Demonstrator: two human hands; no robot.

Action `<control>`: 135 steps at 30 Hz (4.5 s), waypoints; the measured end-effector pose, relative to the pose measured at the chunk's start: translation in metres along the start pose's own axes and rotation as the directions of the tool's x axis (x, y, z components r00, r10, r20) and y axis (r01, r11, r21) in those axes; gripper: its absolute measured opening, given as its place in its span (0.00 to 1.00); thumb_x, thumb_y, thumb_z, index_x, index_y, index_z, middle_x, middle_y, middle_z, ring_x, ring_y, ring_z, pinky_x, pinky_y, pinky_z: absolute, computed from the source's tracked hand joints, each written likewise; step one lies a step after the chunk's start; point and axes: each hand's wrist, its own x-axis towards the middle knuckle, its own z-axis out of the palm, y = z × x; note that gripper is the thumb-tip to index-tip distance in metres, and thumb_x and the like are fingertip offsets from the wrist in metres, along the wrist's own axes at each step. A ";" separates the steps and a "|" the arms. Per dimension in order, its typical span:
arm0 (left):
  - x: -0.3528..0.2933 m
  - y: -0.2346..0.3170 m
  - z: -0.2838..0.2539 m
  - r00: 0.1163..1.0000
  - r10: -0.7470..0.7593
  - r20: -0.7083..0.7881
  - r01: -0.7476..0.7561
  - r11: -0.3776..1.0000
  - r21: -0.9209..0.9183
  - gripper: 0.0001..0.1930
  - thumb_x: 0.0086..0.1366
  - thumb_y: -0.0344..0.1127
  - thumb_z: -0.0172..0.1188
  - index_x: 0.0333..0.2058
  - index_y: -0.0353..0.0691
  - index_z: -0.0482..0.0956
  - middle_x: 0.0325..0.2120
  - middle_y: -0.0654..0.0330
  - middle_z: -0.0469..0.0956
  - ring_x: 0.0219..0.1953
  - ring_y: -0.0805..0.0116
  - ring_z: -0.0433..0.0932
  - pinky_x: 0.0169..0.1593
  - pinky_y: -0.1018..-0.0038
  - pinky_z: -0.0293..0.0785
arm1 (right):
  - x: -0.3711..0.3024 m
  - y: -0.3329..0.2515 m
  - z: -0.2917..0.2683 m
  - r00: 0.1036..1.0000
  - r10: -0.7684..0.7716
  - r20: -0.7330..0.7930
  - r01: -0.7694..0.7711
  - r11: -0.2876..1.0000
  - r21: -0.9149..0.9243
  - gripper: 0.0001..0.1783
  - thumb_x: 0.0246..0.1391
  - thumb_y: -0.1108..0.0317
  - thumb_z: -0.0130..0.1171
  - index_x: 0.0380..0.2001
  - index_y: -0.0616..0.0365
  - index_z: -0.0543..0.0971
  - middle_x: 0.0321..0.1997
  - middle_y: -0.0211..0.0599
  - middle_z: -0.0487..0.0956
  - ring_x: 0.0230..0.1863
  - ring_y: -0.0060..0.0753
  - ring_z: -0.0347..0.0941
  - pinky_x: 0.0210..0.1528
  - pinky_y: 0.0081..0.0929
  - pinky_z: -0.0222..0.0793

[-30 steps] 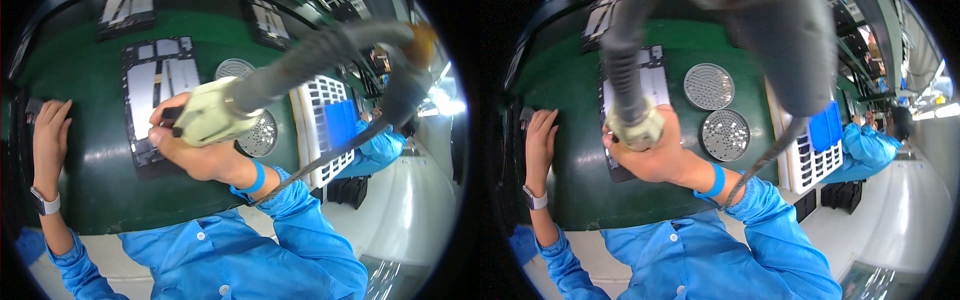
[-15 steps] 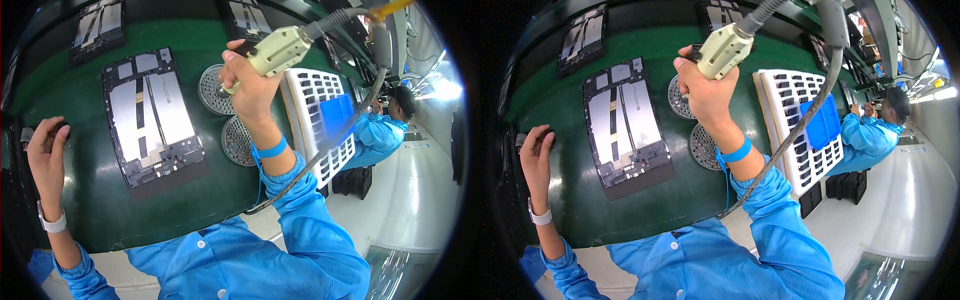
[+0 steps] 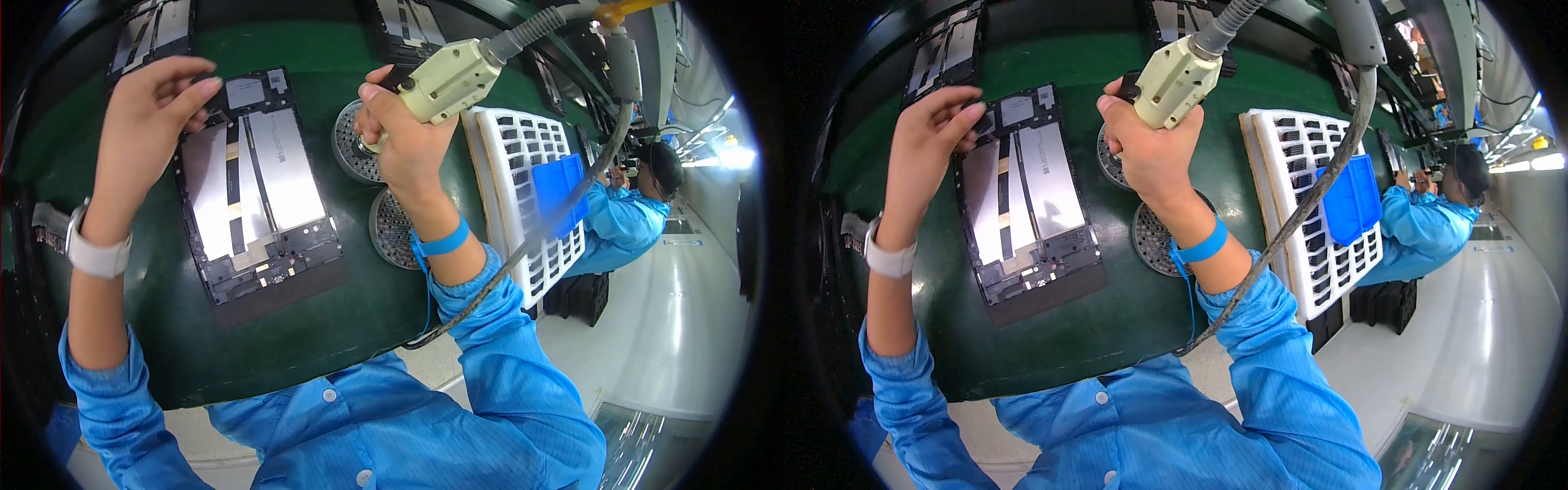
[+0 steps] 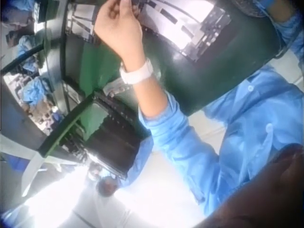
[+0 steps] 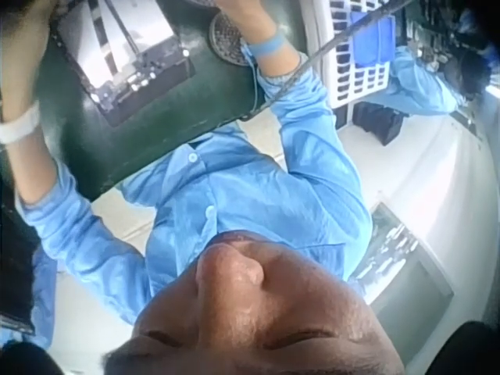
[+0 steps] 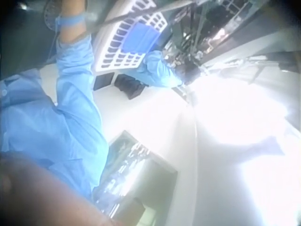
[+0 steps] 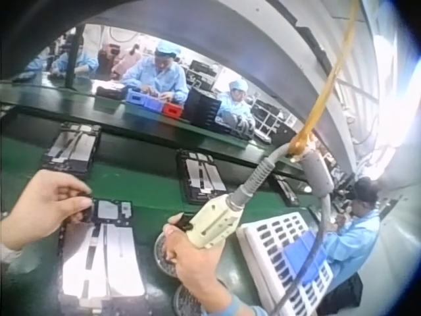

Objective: The person tightens screws on tablet-like electronic devices using an electric screwdriver on an assembly line.

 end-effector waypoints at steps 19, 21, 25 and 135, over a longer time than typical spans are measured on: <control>0.063 -0.007 0.055 0.965 -0.235 0.117 0.218 0.966 0.139 0.11 0.64 0.32 0.63 0.41 0.30 0.80 0.26 0.64 0.78 0.22 0.80 0.71 0.25 0.81 0.68 | -0.002 -0.002 -0.002 1.000 0.023 0.020 -0.023 1.000 0.011 0.08 0.48 0.79 0.59 0.34 0.69 0.76 0.15 0.30 0.70 0.14 0.22 0.64 0.20 0.24 0.65; 0.064 -0.011 0.055 0.963 -0.236 0.131 0.218 0.965 0.143 0.11 0.63 0.33 0.64 0.40 0.30 0.81 0.25 0.64 0.78 0.21 0.80 0.70 0.24 0.81 0.67 | -0.001 -0.002 0.000 0.999 0.006 0.036 -0.006 1.000 0.004 0.08 0.49 0.79 0.59 0.34 0.69 0.75 0.15 0.30 0.70 0.14 0.22 0.64 0.20 0.24 0.64; 0.066 -0.018 0.056 0.986 -0.039 0.159 -0.017 0.942 0.334 0.13 0.62 0.34 0.65 0.38 0.28 0.81 0.24 0.61 0.78 0.22 0.78 0.71 0.26 0.78 0.69 | 0.000 -0.002 0.000 0.999 0.007 0.034 -0.007 1.000 -0.008 0.08 0.49 0.79 0.59 0.34 0.69 0.75 0.15 0.30 0.70 0.14 0.22 0.64 0.21 0.24 0.64; -0.062 0.001 0.047 0.976 -0.009 0.216 -0.031 0.984 0.178 0.05 0.52 0.24 0.65 0.28 0.29 0.82 0.24 0.51 0.79 0.26 0.60 0.77 0.32 0.71 0.71 | -0.028 -0.030 0.000 0.997 -0.063 0.034 0.058 0.990 0.127 0.12 0.49 0.83 0.61 0.38 0.62 0.77 0.28 0.31 0.77 0.19 0.16 0.67 0.20 0.16 0.64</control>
